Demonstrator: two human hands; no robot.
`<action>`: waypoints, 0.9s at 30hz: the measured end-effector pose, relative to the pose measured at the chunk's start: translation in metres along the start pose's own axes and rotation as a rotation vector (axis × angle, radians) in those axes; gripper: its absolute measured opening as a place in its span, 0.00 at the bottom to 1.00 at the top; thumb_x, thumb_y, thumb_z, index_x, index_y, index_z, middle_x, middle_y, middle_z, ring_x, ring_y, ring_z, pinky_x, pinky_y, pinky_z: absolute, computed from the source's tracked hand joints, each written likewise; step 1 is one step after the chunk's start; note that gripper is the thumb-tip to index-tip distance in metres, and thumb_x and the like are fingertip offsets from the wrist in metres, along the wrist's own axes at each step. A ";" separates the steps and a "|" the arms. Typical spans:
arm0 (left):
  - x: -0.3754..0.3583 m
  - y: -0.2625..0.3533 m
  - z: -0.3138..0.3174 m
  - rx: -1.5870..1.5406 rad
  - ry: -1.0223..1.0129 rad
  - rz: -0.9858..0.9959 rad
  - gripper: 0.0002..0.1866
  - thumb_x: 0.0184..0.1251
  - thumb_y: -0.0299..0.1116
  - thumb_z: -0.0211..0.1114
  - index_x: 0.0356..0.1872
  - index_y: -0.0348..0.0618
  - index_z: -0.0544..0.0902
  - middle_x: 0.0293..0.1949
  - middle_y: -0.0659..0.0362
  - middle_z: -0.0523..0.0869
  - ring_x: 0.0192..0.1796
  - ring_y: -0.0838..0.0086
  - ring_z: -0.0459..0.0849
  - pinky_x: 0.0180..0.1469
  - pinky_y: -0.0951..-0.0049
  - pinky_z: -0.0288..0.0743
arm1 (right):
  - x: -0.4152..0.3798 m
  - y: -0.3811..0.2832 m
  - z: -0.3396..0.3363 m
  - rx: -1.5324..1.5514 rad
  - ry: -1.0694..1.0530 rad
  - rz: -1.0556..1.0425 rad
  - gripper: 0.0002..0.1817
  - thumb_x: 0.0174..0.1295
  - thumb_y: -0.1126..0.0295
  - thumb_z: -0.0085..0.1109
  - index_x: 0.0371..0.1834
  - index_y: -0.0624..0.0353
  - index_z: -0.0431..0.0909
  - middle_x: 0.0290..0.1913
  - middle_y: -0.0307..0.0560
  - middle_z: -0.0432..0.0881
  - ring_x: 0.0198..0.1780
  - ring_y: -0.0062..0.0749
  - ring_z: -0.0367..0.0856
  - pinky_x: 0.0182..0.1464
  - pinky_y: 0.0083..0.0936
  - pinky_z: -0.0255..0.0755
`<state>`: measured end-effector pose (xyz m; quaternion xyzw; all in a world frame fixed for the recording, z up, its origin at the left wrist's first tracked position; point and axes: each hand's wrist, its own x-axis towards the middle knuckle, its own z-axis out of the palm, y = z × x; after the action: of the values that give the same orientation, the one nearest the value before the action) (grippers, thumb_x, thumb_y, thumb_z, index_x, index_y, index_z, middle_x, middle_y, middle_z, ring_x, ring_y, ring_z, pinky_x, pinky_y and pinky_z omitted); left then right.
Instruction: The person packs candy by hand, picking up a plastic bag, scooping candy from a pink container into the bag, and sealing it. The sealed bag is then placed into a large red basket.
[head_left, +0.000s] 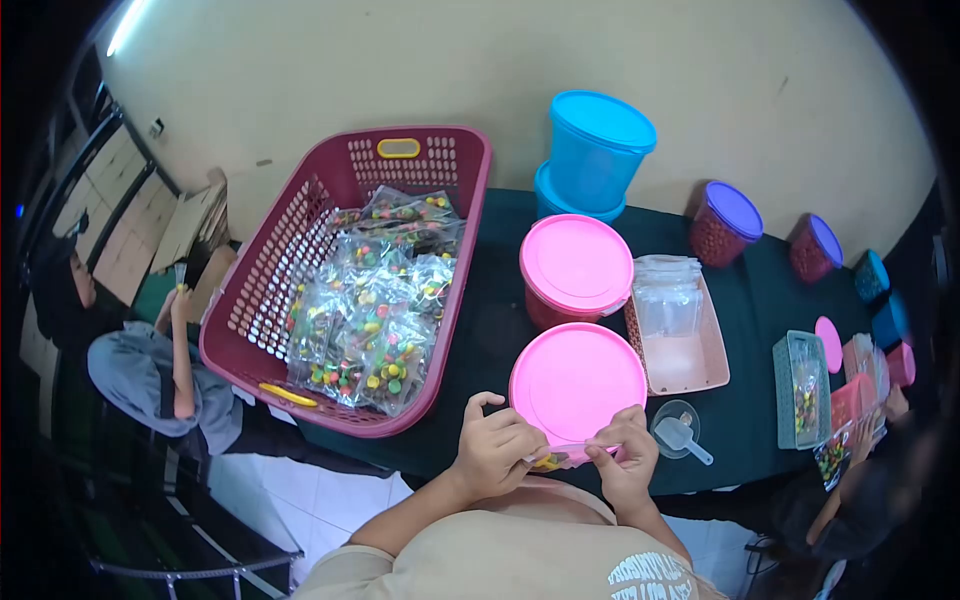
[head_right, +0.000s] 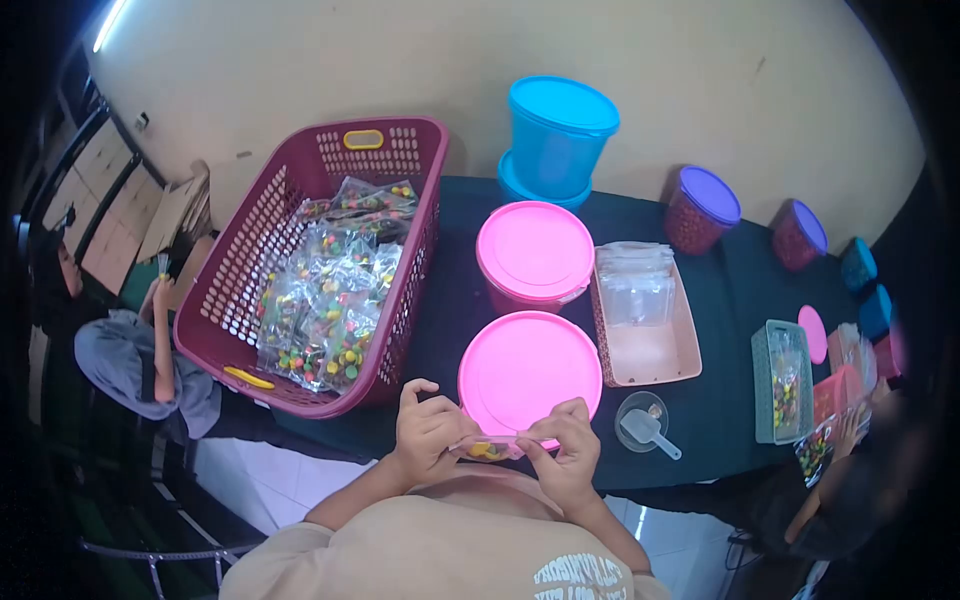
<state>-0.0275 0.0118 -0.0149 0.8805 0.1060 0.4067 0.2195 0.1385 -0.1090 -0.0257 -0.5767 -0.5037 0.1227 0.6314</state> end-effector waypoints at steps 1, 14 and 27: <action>0.000 0.000 -0.001 0.013 0.005 0.018 0.05 0.59 0.33 0.64 0.24 0.49 0.81 0.25 0.67 0.83 0.28 0.74 0.80 0.52 0.59 0.58 | 0.001 0.000 -0.001 -0.001 -0.022 -0.001 0.08 0.44 0.71 0.74 0.26 0.57 0.83 0.24 0.38 0.79 0.35 0.30 0.67 0.39 0.26 0.64; 0.034 -0.008 0.022 -0.655 0.260 -0.557 0.09 0.69 0.32 0.60 0.31 0.38 0.78 0.21 0.61 0.81 0.18 0.81 0.74 0.21 0.79 0.66 | 0.020 -0.007 0.012 0.465 -0.297 0.526 0.26 0.55 0.71 0.69 0.54 0.66 0.68 0.51 0.49 0.76 0.54 0.36 0.76 0.59 0.36 0.71; 0.029 -0.012 0.030 -0.964 -0.307 -0.883 0.24 0.69 0.46 0.60 0.57 0.41 0.69 0.47 0.57 0.76 0.34 0.80 0.79 0.27 0.81 0.72 | 0.009 0.016 0.009 0.756 0.002 0.755 0.18 0.68 0.58 0.55 0.54 0.57 0.70 0.36 0.44 0.82 0.31 0.27 0.82 0.23 0.20 0.73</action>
<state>0.0142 0.0239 -0.0184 0.6058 0.2304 0.1508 0.7465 0.1422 -0.0923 -0.0366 -0.4504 -0.1811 0.5135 0.7076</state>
